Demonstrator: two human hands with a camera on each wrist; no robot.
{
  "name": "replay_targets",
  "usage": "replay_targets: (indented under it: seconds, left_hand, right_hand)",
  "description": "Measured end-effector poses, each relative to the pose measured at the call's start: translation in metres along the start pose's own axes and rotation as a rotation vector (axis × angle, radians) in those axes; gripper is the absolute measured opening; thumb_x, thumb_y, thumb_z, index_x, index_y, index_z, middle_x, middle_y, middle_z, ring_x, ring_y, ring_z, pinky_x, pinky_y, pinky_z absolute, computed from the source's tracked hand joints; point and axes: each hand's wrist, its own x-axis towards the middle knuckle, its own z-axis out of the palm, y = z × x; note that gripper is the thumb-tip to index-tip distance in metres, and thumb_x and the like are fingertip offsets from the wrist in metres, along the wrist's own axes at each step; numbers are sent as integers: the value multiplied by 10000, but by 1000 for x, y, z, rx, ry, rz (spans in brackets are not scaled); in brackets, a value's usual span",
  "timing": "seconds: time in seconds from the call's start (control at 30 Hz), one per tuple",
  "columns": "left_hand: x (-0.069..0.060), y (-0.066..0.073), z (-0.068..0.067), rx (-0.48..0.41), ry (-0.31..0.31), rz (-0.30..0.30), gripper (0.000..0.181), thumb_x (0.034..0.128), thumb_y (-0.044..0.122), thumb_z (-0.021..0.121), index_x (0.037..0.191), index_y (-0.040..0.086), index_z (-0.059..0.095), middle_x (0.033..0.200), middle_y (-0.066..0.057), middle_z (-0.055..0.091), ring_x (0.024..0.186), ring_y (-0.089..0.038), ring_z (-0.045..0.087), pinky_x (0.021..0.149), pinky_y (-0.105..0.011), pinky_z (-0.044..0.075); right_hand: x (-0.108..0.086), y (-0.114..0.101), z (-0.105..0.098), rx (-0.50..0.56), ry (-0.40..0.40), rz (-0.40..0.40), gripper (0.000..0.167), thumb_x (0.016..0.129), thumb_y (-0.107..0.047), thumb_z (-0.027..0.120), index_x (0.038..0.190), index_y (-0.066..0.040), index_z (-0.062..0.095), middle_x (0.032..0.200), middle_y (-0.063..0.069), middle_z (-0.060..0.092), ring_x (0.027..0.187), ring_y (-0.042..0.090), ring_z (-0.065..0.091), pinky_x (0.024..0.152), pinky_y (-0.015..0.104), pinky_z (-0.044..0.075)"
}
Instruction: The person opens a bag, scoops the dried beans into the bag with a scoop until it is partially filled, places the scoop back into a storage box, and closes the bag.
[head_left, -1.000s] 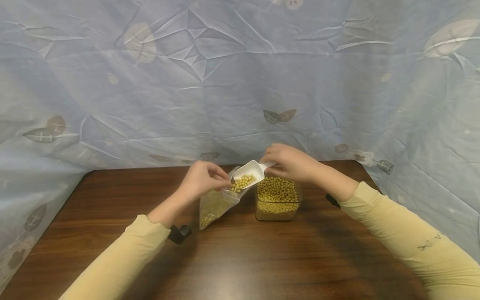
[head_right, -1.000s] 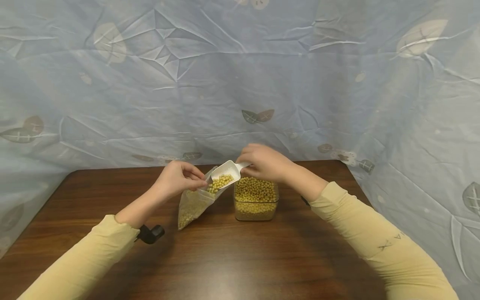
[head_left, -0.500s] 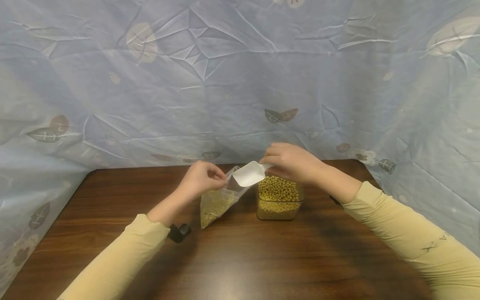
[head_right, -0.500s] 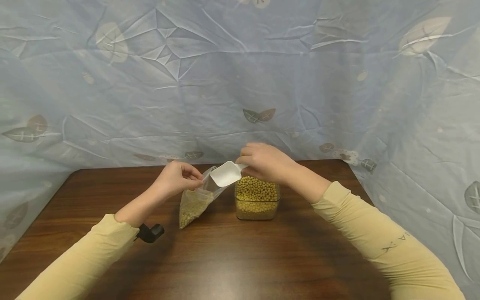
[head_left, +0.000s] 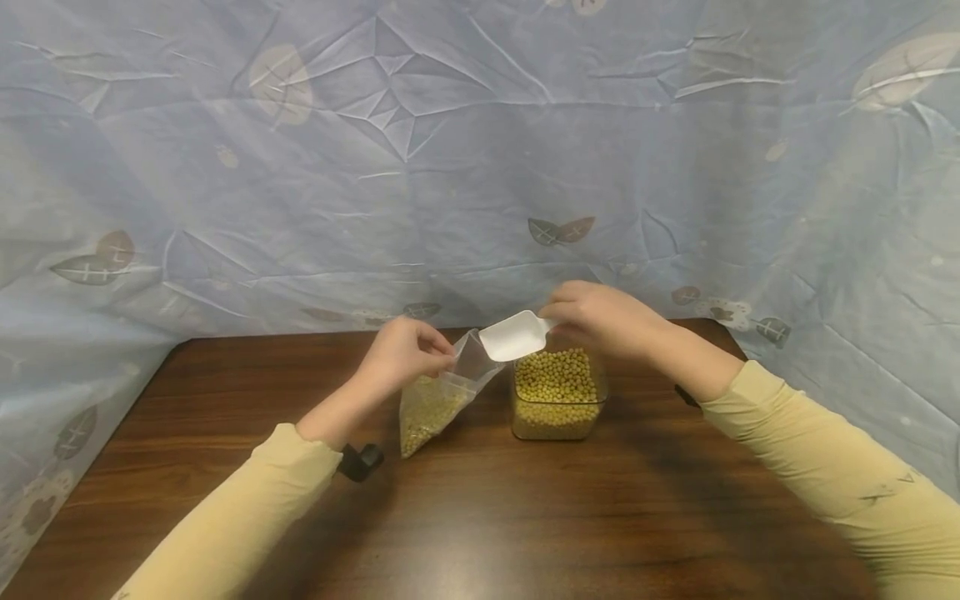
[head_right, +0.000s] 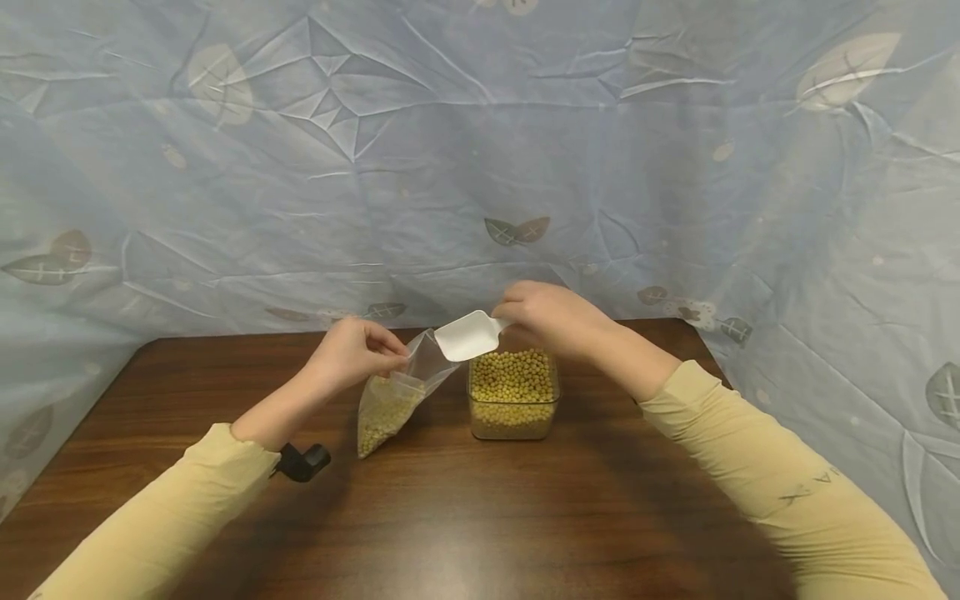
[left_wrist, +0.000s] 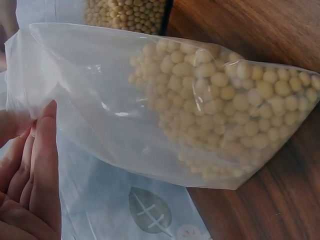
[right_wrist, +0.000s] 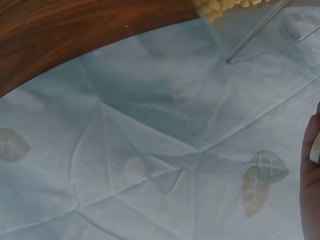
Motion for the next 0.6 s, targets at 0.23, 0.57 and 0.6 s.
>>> replay_targets:
  seconds: [0.23, 0.57, 0.6]
  left_hand:
    - [3, 3, 1, 46, 17, 42, 76, 910, 108, 812, 944, 44, 835, 849, -91, 821, 662, -113, 727, 612, -239, 560]
    - [4, 1, 0, 11, 10, 29, 80, 911, 115, 807, 955, 51, 830, 865, -94, 825, 685, -131, 735, 630, -242, 565]
    - [4, 1, 0, 7, 8, 30, 80, 914, 113, 805, 956, 50, 829, 866, -95, 825, 689, -136, 738, 631, -243, 567]
  right_hand:
    - [-9, 7, -10, -18, -22, 36, 271, 868, -27, 839, 1129, 1, 773, 1036, 111, 750, 993, 283, 705, 981, 464, 597]
    - [-25, 17, -22, -33, -100, 87, 245, 873, -10, 826, 1114, 13, 787, 1048, 147, 755, 996, 320, 725, 982, 507, 600]
    - [-27, 17, -22, -34, -110, 88, 241, 874, -19, 830, 1111, 4, 792, 1042, 140, 756, 987, 311, 726, 947, 488, 611]
